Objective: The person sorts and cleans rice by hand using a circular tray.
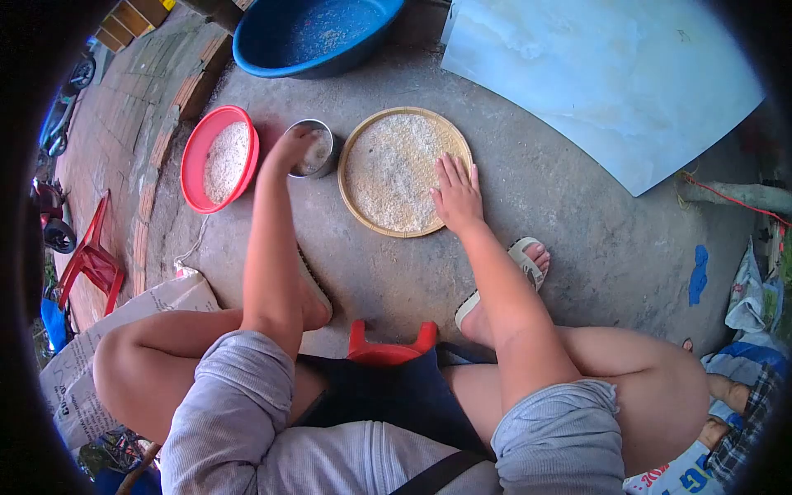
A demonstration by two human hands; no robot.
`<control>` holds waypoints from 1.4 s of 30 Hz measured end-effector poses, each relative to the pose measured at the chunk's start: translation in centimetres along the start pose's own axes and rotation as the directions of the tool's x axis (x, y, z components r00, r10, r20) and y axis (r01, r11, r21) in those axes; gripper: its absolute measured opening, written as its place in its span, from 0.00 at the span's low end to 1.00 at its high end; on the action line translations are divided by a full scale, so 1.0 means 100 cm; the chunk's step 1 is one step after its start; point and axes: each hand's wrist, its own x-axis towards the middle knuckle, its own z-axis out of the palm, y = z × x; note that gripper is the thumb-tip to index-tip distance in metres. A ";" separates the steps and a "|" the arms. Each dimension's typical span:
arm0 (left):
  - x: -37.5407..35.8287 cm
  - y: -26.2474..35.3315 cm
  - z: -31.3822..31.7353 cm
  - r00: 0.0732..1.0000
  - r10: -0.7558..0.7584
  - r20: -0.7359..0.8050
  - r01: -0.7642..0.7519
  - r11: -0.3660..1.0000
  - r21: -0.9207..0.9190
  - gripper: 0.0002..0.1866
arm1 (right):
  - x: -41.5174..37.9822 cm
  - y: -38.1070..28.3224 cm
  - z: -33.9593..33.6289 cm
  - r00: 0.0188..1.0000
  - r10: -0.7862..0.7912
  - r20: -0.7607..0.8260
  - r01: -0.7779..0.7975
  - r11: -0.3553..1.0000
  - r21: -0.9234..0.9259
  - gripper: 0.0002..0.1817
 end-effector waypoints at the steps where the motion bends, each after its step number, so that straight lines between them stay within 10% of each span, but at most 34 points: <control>1: 0.011 -0.016 0.015 0.987 0.156 -0.050 -0.130 0.934 0.334 0.19 | 0.001 -0.001 0.000 1.000 0.006 0.002 -0.006 1.000 0.000 0.31; 3: -0.017 0.026 0.032 0.910 0.116 -0.397 0.007 0.956 0.294 0.15 | 0.001 -0.001 0.002 1.000 0.008 0.002 -0.008 1.000 -0.005 0.31; 5: -0.037 0.060 0.044 0.780 0.324 -0.535 -0.234 0.944 0.231 0.10 | 0.001 -0.001 0.004 1.000 0.009 0.004 -0.009 1.000 -0.011 0.31; 9: -0.045 0.082 0.094 0.825 0.522 -0.214 -0.519 0.851 0.075 0.15 | 0.003 0.000 0.004 1.000 0.015 0.000 -0.015 1.000 -0.011 0.30; 13: -0.083 0.063 0.169 0.748 0.661 0.053 -0.633 0.688 0.355 0.31 | 0.004 0.001 0.004 1.000 0.026 0.008 -0.026 1.000 -0.017 0.30; 23: -0.114 0.048 0.177 0.571 0.817 0.081 -0.809 0.544 0.225 0.23 | 0.002 0.005 0.002 1.000 -0.001 -0.012 0.001 1.000 0.014 0.26; 29: -0.110 0.051 0.168 0.709 0.705 -0.008 -0.705 0.709 -0.004 0.12 | 0.017 -0.006 0.001 0.963 0.185 -0.196 -0.124 0.950 0.288 0.18; 32: -0.099 0.075 0.154 0.852 0.470 -0.232 -0.511 0.843 -0.168 0.10 | 0.029 -0.013 0.007 0.878 0.405 -0.257 -0.205 0.801 0.563 0.15; 34: -0.098 0.093 0.145 0.856 0.452 -0.251 -0.501 0.844 -0.191 0.10 | 0.041 -0.010 0.029 0.788 0.614 0.047 -0.311 0.331 0.891 0.17; 35: -0.099 0.102 0.142 0.860 0.432 -0.271 -0.491 0.844 -0.215 0.10 | 0.045 -0.007 0.035 0.788 0.614 0.047 -0.310 0.329 0.892 0.17; 37: -0.108 0.117 0.146 0.863 0.463 -0.200 -0.504 0.778 -0.376 0.12 | 0.053 -0.007 0.034 0.631 0.402 0.663 -0.278 -0.681 0.678 0.22; 39: -0.119 0.133 0.150 0.778 0.607 -0.163 -0.627 0.766 -0.139 0.15 | 0.054 -0.027 -0.010 0.717 0.181 0.674 -0.332 -0.761 0.557 0.25; 42: -0.122 0.131 0.169 0.782 0.610 -0.129 -0.621 0.780 -0.076 0.21 | 0.051 -0.020 -0.005 0.697 0.255 0.670 -0.301 -0.743 0.597 0.25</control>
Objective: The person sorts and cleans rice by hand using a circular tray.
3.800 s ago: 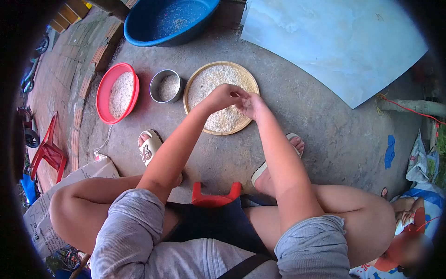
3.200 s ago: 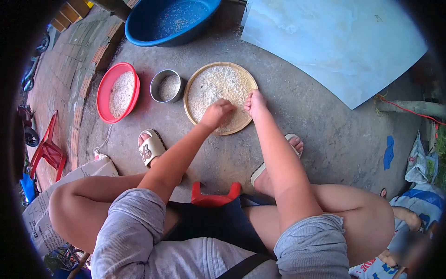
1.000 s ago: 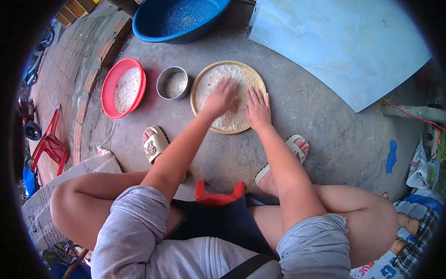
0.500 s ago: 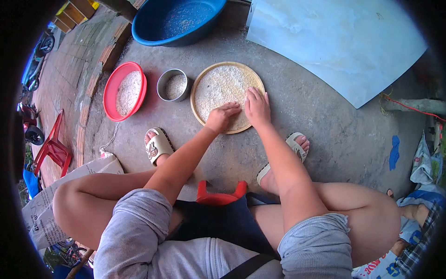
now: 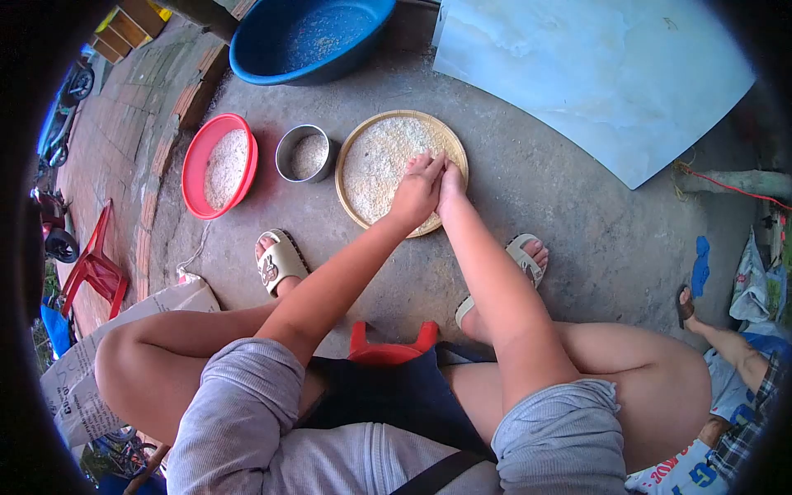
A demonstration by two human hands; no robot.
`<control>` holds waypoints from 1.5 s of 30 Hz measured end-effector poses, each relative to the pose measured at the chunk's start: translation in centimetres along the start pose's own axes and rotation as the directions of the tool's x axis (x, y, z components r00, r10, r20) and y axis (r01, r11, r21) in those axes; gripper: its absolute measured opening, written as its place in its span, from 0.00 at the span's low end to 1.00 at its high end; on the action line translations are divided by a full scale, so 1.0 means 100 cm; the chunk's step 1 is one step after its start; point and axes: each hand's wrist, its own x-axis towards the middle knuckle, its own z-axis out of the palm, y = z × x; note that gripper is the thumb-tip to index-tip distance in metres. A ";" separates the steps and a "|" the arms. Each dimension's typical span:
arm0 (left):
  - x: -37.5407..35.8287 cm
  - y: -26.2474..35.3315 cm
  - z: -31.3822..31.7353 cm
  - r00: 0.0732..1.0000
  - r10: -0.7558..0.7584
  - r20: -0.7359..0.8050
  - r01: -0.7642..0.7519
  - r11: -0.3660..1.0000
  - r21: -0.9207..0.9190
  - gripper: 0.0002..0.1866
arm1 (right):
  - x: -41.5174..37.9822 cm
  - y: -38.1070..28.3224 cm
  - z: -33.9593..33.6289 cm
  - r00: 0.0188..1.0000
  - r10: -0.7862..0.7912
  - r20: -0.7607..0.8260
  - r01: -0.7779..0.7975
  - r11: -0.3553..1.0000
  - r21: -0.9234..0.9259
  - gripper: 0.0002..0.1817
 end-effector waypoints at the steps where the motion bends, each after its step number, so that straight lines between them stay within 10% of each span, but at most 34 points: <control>1: 0.000 -0.002 0.003 0.994 0.089 -0.069 -0.081 0.990 0.113 0.24 | 0.002 -0.001 -0.005 0.999 -0.026 -0.028 0.026 1.000 -0.008 0.25; 6: -0.006 -0.031 0.000 0.978 -0.157 0.140 0.086 0.906 0.415 0.38 | 0.022 -0.003 -0.030 0.971 0.007 -0.238 0.004 0.999 0.044 0.16; 17: 0.011 -0.059 -0.018 0.973 0.032 0.227 -0.101 0.950 0.297 0.51 | 0.023 0.004 -0.027 0.912 -0.109 -0.395 0.117 0.993 -0.005 0.12; 28: 0.048 -0.086 -0.013 0.994 -0.045 0.097 0.022 0.975 0.220 0.35 | 0.026 -0.015 -0.021 0.847 -0.257 -0.465 0.272 0.962 -0.036 0.14; 33: 0.039 -0.068 0.020 0.983 0.086 0.162 -0.142 0.913 0.382 0.34 | 0.025 -0.035 -0.019 0.809 -0.296 -0.508 0.360 0.933 0.029 0.19; 45: -0.034 -0.047 0.012 0.850 0.451 0.274 -0.485 0.872 0.070 0.14 | 0.022 -0.030 -0.044 0.886 -0.274 -0.373 0.299 0.954 0.008 0.22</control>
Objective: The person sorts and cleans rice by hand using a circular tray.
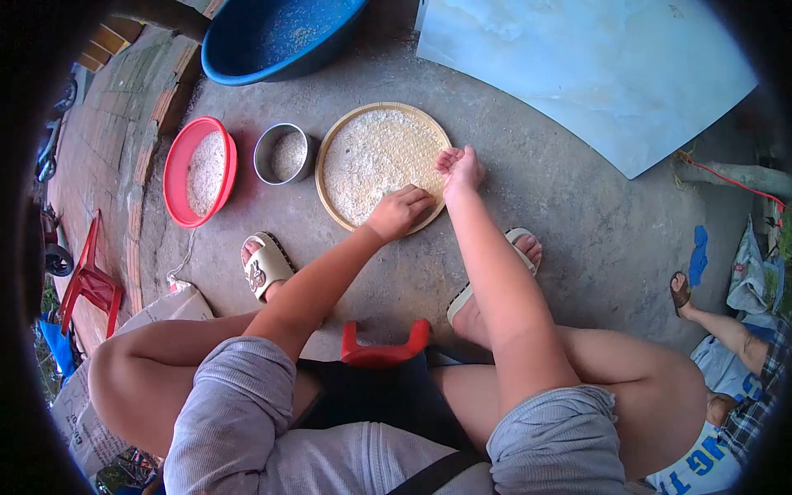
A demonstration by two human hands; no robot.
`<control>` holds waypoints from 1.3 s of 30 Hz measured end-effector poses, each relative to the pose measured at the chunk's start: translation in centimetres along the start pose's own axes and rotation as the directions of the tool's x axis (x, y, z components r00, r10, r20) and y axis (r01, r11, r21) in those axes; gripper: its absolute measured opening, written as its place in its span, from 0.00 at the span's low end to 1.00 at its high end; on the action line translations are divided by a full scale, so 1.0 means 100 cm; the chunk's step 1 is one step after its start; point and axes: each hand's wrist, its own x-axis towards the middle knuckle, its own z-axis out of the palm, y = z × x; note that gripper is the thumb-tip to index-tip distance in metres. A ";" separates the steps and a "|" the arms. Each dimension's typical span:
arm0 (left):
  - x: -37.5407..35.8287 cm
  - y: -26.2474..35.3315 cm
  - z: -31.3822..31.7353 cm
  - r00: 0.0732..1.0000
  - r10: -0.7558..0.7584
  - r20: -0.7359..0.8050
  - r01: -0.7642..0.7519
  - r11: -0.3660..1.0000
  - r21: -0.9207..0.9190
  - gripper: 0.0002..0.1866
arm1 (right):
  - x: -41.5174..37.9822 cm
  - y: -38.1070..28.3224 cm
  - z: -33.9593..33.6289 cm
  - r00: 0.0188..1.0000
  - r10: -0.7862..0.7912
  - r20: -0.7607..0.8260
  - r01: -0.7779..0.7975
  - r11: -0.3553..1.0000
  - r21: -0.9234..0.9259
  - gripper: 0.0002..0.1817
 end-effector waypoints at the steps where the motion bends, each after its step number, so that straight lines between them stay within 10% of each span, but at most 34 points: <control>1: -0.003 -0.004 -0.005 0.999 -0.034 0.024 0.034 0.999 -0.015 0.14 | 0.001 0.001 -0.002 1.000 -0.001 0.006 0.001 1.000 0.002 0.22; 6: -0.014 -0.035 -0.029 0.938 -0.325 -0.123 0.320 0.946 -0.058 0.11 | -0.008 0.001 0.002 0.999 -0.010 0.046 0.015 0.993 -0.119 0.21; 11: 0.013 -0.035 -0.061 0.626 -0.702 -0.341 0.580 0.711 -0.398 0.06 | -0.018 0.009 0.013 0.969 0.191 0.159 -0.162 0.970 -0.181 0.23; 15: 0.040 -0.013 -0.087 0.795 -0.601 0.079 0.514 0.600 -0.613 0.12 | -0.033 0.017 0.027 0.879 0.396 0.267 -0.373 0.918 -0.135 0.24; 18: 0.043 -0.016 -0.086 0.850 -0.516 -0.102 0.449 0.813 -0.370 0.16 | -0.033 0.014 0.034 0.889 0.364 0.280 -0.345 0.932 -0.114 0.21; 23: 0.000 -0.046 -0.073 0.706 -0.685 -0.180 0.670 0.728 -0.144 0.12 | -0.004 0.011 0.020 0.920 0.360 0.155 -0.337 0.928 -0.156 0.19; 27: -0.030 -0.043 -0.053 0.796 -0.574 -0.192 0.593 0.803 0.060 0.12 | -0.007 0.016 0.006 0.934 0.355 0.050 -0.334 0.912 -0.237 0.20; 32: -0.020 -0.005 -0.031 0.870 -0.483 0.099 0.481 0.875 0.051 0.09 | -0.011 0.025 0.002 0.923 0.381 0.053 -0.346 0.883 -0.316 0.17; 39: 0.006 0.002 -0.016 0.835 -0.538 -0.117 0.500 0.830 -0.247 0.05 | 0.000 0.027 -0.001 0.947 0.311 0.082 -0.258 0.888 -0.380 0.14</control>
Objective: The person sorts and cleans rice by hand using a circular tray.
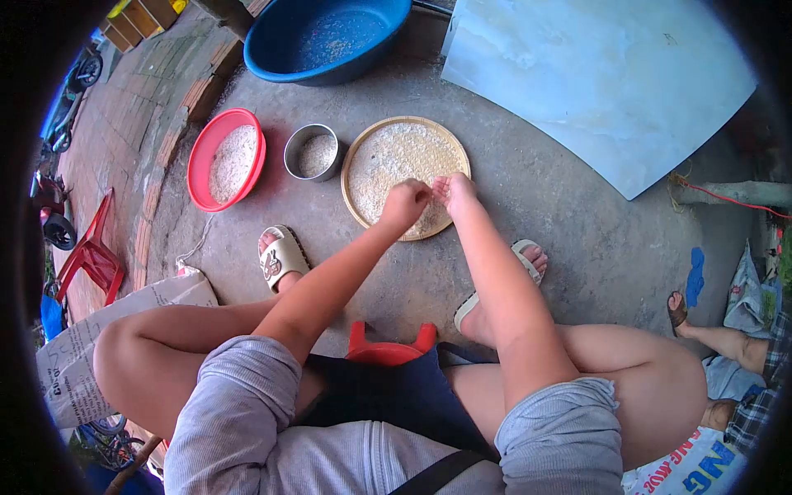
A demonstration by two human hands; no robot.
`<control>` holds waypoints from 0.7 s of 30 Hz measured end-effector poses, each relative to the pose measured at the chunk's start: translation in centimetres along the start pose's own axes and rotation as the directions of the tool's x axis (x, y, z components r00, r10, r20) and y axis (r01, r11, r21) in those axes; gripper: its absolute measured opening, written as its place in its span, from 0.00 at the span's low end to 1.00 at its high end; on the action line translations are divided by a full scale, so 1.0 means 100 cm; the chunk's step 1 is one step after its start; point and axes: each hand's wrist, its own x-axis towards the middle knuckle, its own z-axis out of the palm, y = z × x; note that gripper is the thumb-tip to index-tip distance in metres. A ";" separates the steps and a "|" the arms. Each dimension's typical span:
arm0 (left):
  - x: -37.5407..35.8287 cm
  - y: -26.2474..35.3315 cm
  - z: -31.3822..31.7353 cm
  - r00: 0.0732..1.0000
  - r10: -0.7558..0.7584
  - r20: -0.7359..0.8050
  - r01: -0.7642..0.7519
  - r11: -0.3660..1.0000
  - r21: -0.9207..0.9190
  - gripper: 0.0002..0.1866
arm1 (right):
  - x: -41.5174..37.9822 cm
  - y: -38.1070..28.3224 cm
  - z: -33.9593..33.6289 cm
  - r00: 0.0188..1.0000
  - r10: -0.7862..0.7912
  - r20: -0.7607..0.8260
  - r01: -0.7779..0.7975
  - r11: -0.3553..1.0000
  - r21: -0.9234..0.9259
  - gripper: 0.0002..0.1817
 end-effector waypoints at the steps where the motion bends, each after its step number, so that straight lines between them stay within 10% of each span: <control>1: 0.006 0.003 -0.005 0.994 -0.012 -0.108 0.006 0.999 -0.053 0.04 | -0.004 -0.002 0.000 1.000 0.001 -0.002 -0.001 1.000 0.001 0.14; 7: 0.034 0.030 -0.030 0.993 -0.114 -0.039 0.104 0.974 -0.200 0.10 | -0.021 -0.008 0.004 0.993 0.072 0.098 -0.086 0.986 0.142 0.17; 21: 0.013 -0.023 -0.018 0.972 0.203 0.117 -0.233 0.894 0.382 0.19 | -0.008 -0.008 -0.009 0.997 0.056 0.043 -0.062 0.988 0.142 0.18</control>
